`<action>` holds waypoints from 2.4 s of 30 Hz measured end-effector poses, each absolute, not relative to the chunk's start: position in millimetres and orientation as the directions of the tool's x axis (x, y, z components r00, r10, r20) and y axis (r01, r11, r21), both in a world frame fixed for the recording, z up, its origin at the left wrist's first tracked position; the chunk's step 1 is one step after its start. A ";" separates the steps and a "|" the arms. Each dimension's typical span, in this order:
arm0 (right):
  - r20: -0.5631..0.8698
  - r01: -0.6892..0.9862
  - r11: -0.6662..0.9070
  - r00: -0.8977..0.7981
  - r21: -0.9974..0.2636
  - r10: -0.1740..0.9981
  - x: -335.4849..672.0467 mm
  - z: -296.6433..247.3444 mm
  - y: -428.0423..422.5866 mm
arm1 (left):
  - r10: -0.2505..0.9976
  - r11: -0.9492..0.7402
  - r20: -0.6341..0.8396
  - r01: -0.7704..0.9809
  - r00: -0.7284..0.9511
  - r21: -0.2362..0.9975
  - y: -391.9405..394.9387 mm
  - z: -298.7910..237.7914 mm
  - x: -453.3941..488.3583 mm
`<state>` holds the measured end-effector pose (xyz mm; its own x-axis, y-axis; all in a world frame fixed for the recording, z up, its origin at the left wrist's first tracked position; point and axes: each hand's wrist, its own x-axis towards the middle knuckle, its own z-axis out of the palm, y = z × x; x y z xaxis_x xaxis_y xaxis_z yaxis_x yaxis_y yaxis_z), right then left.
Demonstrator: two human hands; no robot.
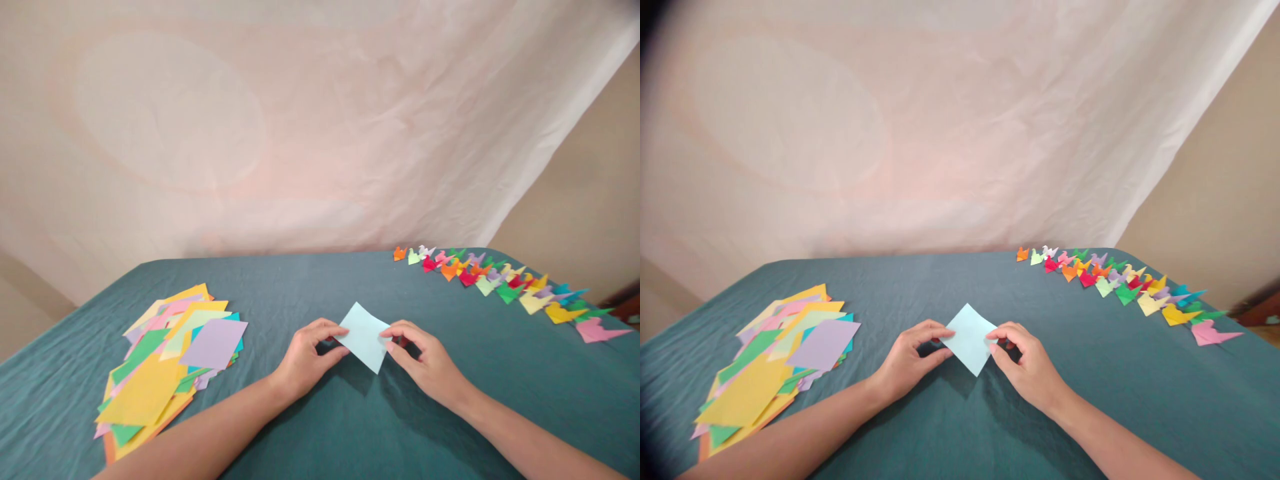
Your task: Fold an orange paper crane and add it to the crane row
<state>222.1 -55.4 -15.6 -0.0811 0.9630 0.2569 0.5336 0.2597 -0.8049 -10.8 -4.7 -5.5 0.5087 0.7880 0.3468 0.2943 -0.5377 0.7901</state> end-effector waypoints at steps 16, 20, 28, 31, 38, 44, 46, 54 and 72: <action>0.412 0.614 0.504 -0.299 -0.607 0.861 223.7 -11.2 -51.2 | 0.781 -0.546 0.293 0.374 0.552 0.750 -5.2 -4.1 -12.4; 0.298 0.588 0.438 -0.324 -0.680 0.898 219.7 -5.8 -52.9 | 0.754 -0.592 0.293 0.415 0.587 0.691 -7.9 -2.5 -13.0; 0.213 0.614 0.375 -0.322 -0.695 0.923 217.2 -3.0 -27.3 | 0.771 -0.605 0.296 0.506 0.563 0.615 -8.2 -0.3 -12.7; 0.199 0.627 0.351 -0.302 -0.695 0.932 218.4 -7.2 -16.2 | 0.769 -0.612 0.292 0.525 0.569 0.591 -7.6 -2.7 -13.7; 0.187 0.649 0.333 -0.285 -0.684 0.940 218.2 -12.7 -12.4 | 0.608 -0.781 0.317 0.477 0.728 0.403 -23.9 8.3 -12.3; 0.229 0.657 0.345 -0.259 -0.670 0.938 217.3 -19.7 -11.3 | 0.521 -0.831 0.151 0.458 0.840 0.317 -34.2 11.4 -7.2; 0.244 0.668 0.345 -0.244 -0.659 0.939 217.4 -22.0 -11.0 | 0.522 -0.828 0.134 0.463 0.842 0.317 -33.1 9.4 -7.4; 0.282 0.737 0.325 -0.188 -0.592 0.941 213.0 -19.4 -15.6 | 0.532 -0.819 0.099 0.481 0.841 0.313 -31.4 8.1 -8.0; 0.330 0.764 0.322 -0.151 -0.559 0.932 211.4 -23.5 -16.2 | 0.536 -0.813 0.039 0.502 0.844 0.295 -33.1 11.5 -6.4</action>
<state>211.4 -16.2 -23.5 -0.1507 0.9317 0.3304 0.7639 0.3219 -0.5593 -6.4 -33.1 11.5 0.8436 0.5356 0.0386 0.5025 -0.8128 0.2948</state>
